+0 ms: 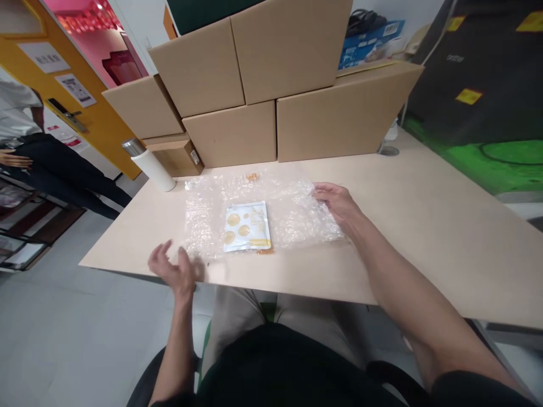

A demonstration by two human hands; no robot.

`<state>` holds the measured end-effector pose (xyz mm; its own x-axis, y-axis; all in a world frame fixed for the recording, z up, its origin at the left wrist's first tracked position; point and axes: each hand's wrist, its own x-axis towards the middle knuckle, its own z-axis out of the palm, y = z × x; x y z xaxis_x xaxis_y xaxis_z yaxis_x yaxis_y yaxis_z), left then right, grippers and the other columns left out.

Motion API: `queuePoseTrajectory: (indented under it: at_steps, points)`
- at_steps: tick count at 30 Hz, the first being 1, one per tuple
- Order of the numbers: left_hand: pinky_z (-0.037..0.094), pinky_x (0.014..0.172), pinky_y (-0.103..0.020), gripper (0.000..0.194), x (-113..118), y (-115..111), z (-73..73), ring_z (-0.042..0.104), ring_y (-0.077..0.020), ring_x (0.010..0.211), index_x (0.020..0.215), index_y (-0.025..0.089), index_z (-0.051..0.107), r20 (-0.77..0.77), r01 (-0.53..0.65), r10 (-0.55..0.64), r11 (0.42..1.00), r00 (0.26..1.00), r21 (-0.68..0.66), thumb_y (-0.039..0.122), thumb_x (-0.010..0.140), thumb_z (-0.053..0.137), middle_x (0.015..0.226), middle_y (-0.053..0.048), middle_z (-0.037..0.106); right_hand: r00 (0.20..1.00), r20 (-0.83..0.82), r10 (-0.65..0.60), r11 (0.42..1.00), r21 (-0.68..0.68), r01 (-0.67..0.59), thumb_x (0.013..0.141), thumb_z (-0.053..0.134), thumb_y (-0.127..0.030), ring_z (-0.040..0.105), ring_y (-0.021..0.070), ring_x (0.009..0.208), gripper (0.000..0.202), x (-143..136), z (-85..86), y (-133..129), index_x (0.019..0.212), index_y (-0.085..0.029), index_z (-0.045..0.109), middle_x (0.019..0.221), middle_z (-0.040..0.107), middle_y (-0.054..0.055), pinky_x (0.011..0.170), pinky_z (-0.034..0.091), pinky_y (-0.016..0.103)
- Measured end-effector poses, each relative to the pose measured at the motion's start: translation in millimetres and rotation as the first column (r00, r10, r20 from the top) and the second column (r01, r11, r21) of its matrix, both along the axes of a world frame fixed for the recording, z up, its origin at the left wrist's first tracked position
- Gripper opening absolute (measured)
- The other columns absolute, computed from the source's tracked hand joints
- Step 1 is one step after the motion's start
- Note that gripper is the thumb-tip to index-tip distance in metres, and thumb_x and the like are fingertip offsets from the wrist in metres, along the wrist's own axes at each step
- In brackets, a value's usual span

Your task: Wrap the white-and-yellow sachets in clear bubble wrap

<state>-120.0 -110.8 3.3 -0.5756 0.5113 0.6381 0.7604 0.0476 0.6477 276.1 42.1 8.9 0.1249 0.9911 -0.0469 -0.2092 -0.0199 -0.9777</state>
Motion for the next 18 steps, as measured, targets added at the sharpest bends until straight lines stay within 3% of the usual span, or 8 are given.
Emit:
queuePoseTrajectory:
  at_steps: [2, 4, 6, 9, 12, 16, 18]
  points:
    - [0.035, 0.103, -0.052, 0.026, 17.3, 3.9, 6.0, 0.053, -0.0294, 0.107, 0.089, 0.02, 0.069, -0.139, 0.137, -0.166, 0.971, 0.976, -0.194, 0.043, 0.086, 0.058, 0.102, -0.01, 0.06, 1.0, -0.009, -0.014, 1.0, -0.011, 0.014, 0.047, 0.073, -0.022, 0.057, 0.0142, 0.067, 0.032, 0.3, -3.0, 0.9, 0.079, -0.019, 0.069, 0.072, 0.066, 0.001, 0.065, 0.045, 0.029]
    - [0.036, 0.098, -0.053, 0.035, 35.6, 11.6, 10.9, 0.053, -0.0315, 0.099, 0.073, 0.02, 0.069, -0.125, 0.2, -0.272, 0.89, 0.954, -0.41, 0.051, 0.086, 0.057, 0.093, -0.012, 0.06, 1.0, -0.02, -0.022, 1.0, -0.021, 0.021, 0.046, 0.073, -0.02, 0.058, 0.0143, 0.066, 0.032, 1.2, -6.2, 2.1, 0.078, -0.018, 0.069, 0.072, 0.066, 0.002, 0.063, 0.045, 0.029]
    - [0.038, 0.093, -0.053, 0.04, 51.6, 20.0, 12.7, 0.052, -0.0332, 0.096, 0.067, 0.02, 0.07, -0.069, 0.23, -0.312, 0.815, 0.947, -0.532, 0.055, 0.084, 0.059, 0.091, -0.013, 0.061, 1.0, -0.013, -0.024, 0.999, -0.029, 0.023, 0.046, 0.073, -0.019, 0.057, 0.0141, 0.065, 0.032, 2.7, -9.2, 3.5, 0.077, -0.018, 0.07, 0.07, 0.066, 0.002, 0.06, 0.044, 0.028]
    - [0.038, 0.091, -0.05, 0.035, 67.3, 28.3, 11.3, 0.052, -0.0333, 0.096, 0.065, 0.02, 0.069, 0.005, 0.265, -0.319, 0.778, 0.948, -0.569, 0.052, 0.08, 0.065, 0.091, -0.012, 0.062, 0.999, -0.002, -0.035, 0.999, -0.038, 0.035, 0.046, 0.074, -0.018, 0.056, 0.0135, 0.061, 0.029, 5.2, -12.8, 5.5, 0.076, -0.018, 0.07, 0.068, 0.067, 0.002, 0.055, 0.043, 0.027]
    - [0.038, 0.092, -0.048, 0.031, 68.0, 29.8, 10.9, 0.052, -0.0318, 0.098, 0.062, 0.021, 0.065, 0.091, 0.292, -0.288, 0.797, 0.953, -0.53, 0.044, 0.082, 0.062, 0.092, -0.01, 0.062, 0.999, -0.002, -0.049, 0.998, -0.05, 0.049, 0.047, 0.074, -0.015, 0.057, 0.014, 0.061, 0.027, 7.8, -15.9, 7.7, 0.073, -0.019, 0.071, 0.066, 0.067, 0.002, 0.054, 0.043, 0.027]
    - [0.04, 0.094, -0.046, 0.03, 44.6, 27.0, 14.3, 0.054, -0.0292, 0.098, 0.061, 0.021, 0.061, 0.137, 0.218, -0.174, 0.857, 0.975, -0.467, 0.044, 0.082, 0.06, 0.095, -0.009, 0.061, 0.996, 0.045, -0.071, 0.996, -0.05, 0.073, 0.051, 0.076, -0.014, 0.057, 0.0145, 0.059, 0.021, 11.2, -21.1, 11.7, 0.071, -0.019, 0.07, 0.066, 0.067, 0.003, 0.053, 0.044, 0.027]
    - [0.039, 0.097, -0.048, 0.03, 26.7, 26.4, 15.4, 0.053, -0.0304, 0.102, 0.063, 0.021, 0.062, 0.115, 0.133, -0.087, 0.857, 0.99, -0.498, 0.045, 0.081, 0.06, 0.1, -0.01, 0.061, 0.991, 0.105, -0.084, 0.996, -0.029, 0.088, 0.054, 0.077, -0.016, 0.057, 0.0143, 0.056, 0.019, 12.7, -23.6, 13.4, 0.071, -0.019, 0.07, 0.065, 0.067, 0.003, 0.051, 0.044, 0.027]
